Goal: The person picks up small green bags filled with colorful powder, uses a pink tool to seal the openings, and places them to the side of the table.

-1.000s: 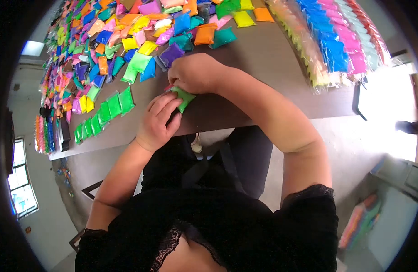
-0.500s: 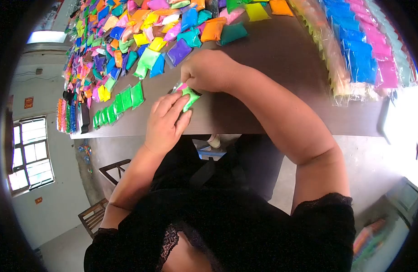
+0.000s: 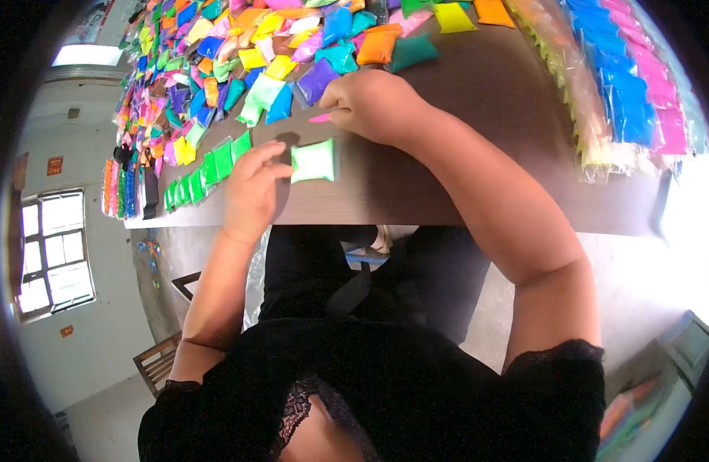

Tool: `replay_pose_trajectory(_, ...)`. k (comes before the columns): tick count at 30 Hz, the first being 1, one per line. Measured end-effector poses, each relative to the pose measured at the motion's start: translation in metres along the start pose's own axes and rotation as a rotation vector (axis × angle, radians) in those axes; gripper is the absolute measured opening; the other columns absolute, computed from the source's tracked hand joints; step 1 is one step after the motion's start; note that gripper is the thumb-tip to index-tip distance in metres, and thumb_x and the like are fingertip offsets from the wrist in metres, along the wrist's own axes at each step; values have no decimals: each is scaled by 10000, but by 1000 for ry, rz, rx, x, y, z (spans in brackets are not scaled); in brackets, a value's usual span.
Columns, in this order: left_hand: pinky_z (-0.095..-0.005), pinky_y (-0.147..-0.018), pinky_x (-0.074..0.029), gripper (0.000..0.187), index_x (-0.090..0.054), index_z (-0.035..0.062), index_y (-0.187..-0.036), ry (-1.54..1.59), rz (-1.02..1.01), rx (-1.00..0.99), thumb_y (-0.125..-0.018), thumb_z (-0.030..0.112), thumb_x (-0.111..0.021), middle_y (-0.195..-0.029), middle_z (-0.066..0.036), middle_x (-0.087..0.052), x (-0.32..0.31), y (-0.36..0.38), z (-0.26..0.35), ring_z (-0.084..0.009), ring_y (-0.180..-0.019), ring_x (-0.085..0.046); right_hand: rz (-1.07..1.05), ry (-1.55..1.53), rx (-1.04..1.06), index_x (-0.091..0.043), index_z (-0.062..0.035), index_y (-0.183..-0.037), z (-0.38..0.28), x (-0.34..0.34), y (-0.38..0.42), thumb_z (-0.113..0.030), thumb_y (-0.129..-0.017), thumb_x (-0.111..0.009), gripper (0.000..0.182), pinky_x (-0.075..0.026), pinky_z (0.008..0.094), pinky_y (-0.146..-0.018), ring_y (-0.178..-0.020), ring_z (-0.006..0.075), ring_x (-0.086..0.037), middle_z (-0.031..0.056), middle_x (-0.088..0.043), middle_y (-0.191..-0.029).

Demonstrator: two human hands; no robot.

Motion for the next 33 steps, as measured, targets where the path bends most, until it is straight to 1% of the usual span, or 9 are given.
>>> replay_pose_trajectory(4, -402, -867, -528, 307, -700, 102, -1132, 66, 69, 219, -830, 45, -704, -1212, -108, -640, -7, -1, 28, -324, -1059, -632, -71, -80, -167, -699, -37, -981, 2, 3, -4, -173, -880, -701, 170, -499, 332, -681, -711, 196, -625, 82, -669, -788)
replay_pose_trajectory(6, -416, -903, -507, 365, -682, 92, -1198, 4, -118, 236, -838, 130, -734, -1279, -125, -599, -11, -2, 48, -326, -1095, -598, -101, -81, -170, -701, -32, -989, 4, 3, -4, -174, -885, -702, 176, -498, 319, -677, -703, 172, -617, 78, -664, -773)
replay_pose_trajectory(8, -439, -991, -462, 454, -655, 68, -1262, 37, -148, 247, -851, 226, -765, -1304, -150, -587, -11, -1, 51, -340, -1150, -568, -71, -93, -185, -752, -76, -957, 3, 3, -4, -209, -858, -699, 175, -536, 388, -721, -784, 295, -692, 138, -719, -849)
replay_pose_trajectory(14, -416, -1090, -430, 425, -639, 32, -1258, 273, -210, 175, -870, 176, -738, -1418, -176, -539, -4, 6, 28, -355, -1333, -499, -55, -92, -178, -745, -62, -949, 1, 3, -3, -184, -853, -698, 162, -538, 373, -718, -764, 292, -688, 138, -714, -832)
replay_pose_trajectory(16, -410, -1121, -407, 405, -646, 26, -1244, 505, -73, 286, -884, 190, -733, -1466, -189, -507, -3, 9, 21, -366, -1395, -446, -45, -102, -158, -742, -58, -942, 3, 3, -3, -180, -850, -697, 159, -537, 373, -715, -761, 291, -687, 137, -713, -828)
replay_pose_trajectory(17, -415, -1091, -429, 404, -659, 30, -1231, 472, -5, 327, -866, 177, -746, -1390, -185, -564, -5, 13, 24, -362, -1299, -533, -36, -115, -142, -739, -55, -935, 4, 2, -3, -177, -848, -697, 155, -536, 372, -713, -758, 290, -686, 136, -712, -824)
replay_pose_trajectory(21, -427, -982, -482, 400, -643, 34, -1231, 71, -92, 189, -852, 124, -736, -1242, -139, -601, -5, -5, 66, -334, -1133, -580, -35, -133, -165, -737, -53, -925, 3, 2, -2, -172, -841, -698, 150, -536, 372, -712, -759, 290, -687, 138, -711, -818)
replay_pose_trajectory(23, -427, -993, -476, 395, -650, 43, -1226, 44, -119, 151, -853, 134, -740, -1269, -138, -601, -12, -4, 63, -343, -1158, -575, -97, -112, -207, -697, -22, -953, 0, 6, -3, -164, -881, -694, 158, -504, 304, -694, -726, 146, -620, 49, -674, -784)
replay_pose_trajectory(33, -437, -1007, -467, 432, -639, 4, -1218, 133, -69, 73, -828, 136, -772, -1293, -158, -603, -19, 3, 47, -359, -1194, -583, -146, -110, -240, -708, -22, -932, -2, 5, -1, -152, -870, -684, 145, -497, 304, -700, -727, 141, -612, 57, -682, -785)
Point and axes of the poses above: each hand's wrist, its own y-axis away from the middle knuckle, its own x-axis out of the back of the hand, z = x × y, the point moved 1 cm from there along -y, towards the middle knuckle
